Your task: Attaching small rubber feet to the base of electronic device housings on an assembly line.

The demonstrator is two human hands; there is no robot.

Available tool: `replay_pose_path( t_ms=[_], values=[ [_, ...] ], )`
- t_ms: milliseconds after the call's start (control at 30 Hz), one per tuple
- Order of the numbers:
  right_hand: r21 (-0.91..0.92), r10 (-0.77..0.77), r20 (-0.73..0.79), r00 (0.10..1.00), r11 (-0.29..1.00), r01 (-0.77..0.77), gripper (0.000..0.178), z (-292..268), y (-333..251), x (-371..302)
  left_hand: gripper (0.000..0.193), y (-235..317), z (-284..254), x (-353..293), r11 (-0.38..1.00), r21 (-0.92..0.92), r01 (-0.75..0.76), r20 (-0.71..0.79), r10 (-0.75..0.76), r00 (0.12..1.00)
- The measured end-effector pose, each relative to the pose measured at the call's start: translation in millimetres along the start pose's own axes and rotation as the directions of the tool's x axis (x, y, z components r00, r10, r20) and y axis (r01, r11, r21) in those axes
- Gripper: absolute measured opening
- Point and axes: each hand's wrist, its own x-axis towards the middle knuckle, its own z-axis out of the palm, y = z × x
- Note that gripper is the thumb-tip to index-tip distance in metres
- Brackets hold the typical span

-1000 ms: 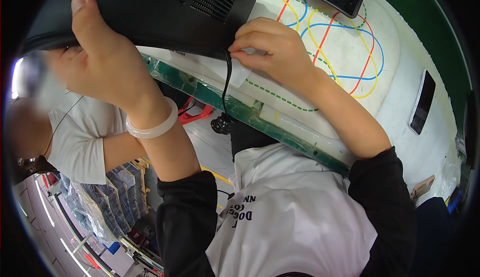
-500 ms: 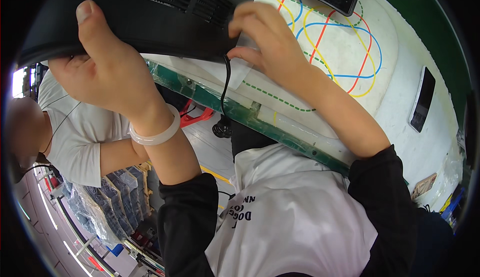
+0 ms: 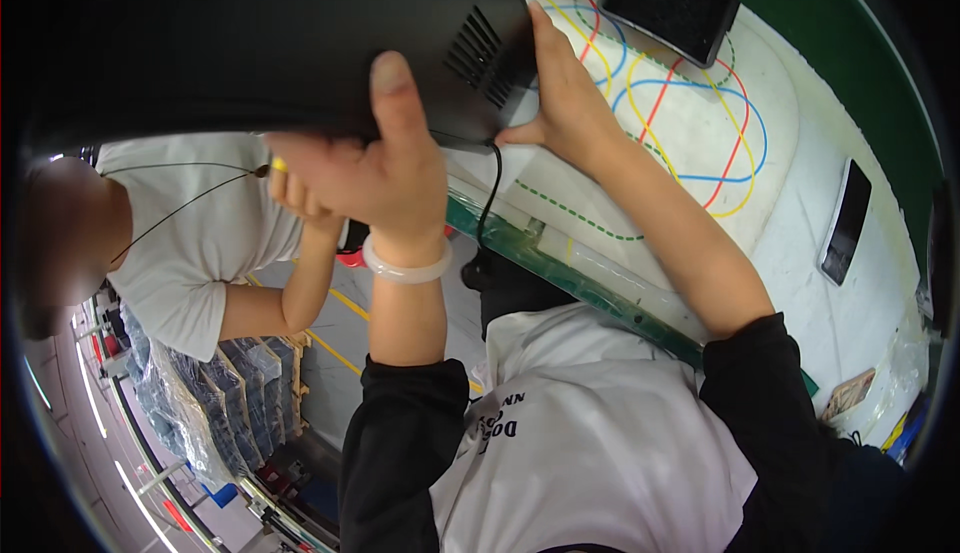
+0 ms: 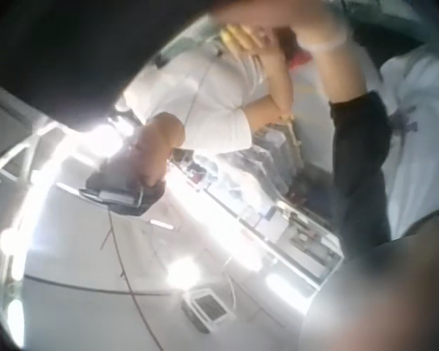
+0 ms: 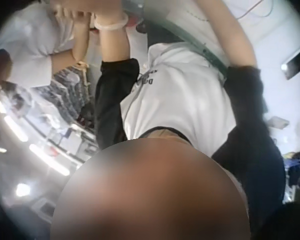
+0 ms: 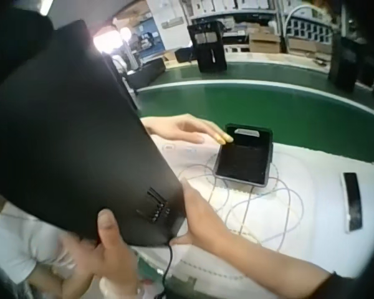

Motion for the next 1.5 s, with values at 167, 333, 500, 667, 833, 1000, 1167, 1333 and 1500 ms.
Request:
replay_pose_path(
  t_ms=[167,333,500,667,833,1000,1167,1333,1500],
  values=[
    [-0.180,0.003,-0.002,1.000,0.984,-0.003,0.138,3.8,28.4,-9.9,0.050,-20.1,6.3,-24.4,0.990,0.102,0.098,0.007,-0.099,0.995],
    [-0.233,0.001,-0.010,1.000,0.972,-0.003,0.136,14.1,29.7,-1.4,0.046,-37.4,2.1,-24.1,0.987,0.049,0.150,0.011,-0.151,0.989],
    [-0.229,-0.119,-0.015,0.993,0.967,0.113,0.133,17.3,64.4,-5.8,0.058,-59.8,6.9,-46.0,0.831,0.534,0.157,0.074,-0.230,0.970],
    [-0.079,-0.031,-0.035,0.999,0.996,0.028,0.132,5.3,81.3,-15.0,0.040,-76.2,33.8,-66.4,0.972,0.198,0.125,0.130,-0.152,0.980],
    [-0.088,0.024,-0.035,0.999,0.996,-0.027,0.131,5.6,79.8,-11.8,0.037,-74.9,38.2,-68.7,0.971,0.230,0.059,0.100,-0.084,0.991],
    [-0.095,-0.001,-0.079,0.997,0.995,-0.007,0.131,6.5,86.8,-5.7,0.037,-76.0,44.1,-64.8,0.968,0.251,0.026,0.101,-0.053,0.994],
    [-0.111,0.065,-0.036,0.997,0.991,-0.069,0.127,2.7,91.4,-1.5,0.041,-87.1,49.4,-61.7,0.964,0.239,0.120,0.148,-0.158,0.976],
    [-0.250,-0.128,-0.201,0.971,0.965,0.076,0.043,-62.5,47.1,2.7,0.054,-86.3,36.3,-71.1,0.969,0.223,-0.109,0.230,0.056,0.972],
    [-0.251,-0.402,-0.375,0.836,0.912,0.325,0.015,-130.7,-30.6,91.4,0.045,-87.7,29.4,-123.9,0.935,-0.100,0.340,0.060,-0.335,0.940]
  ],
)
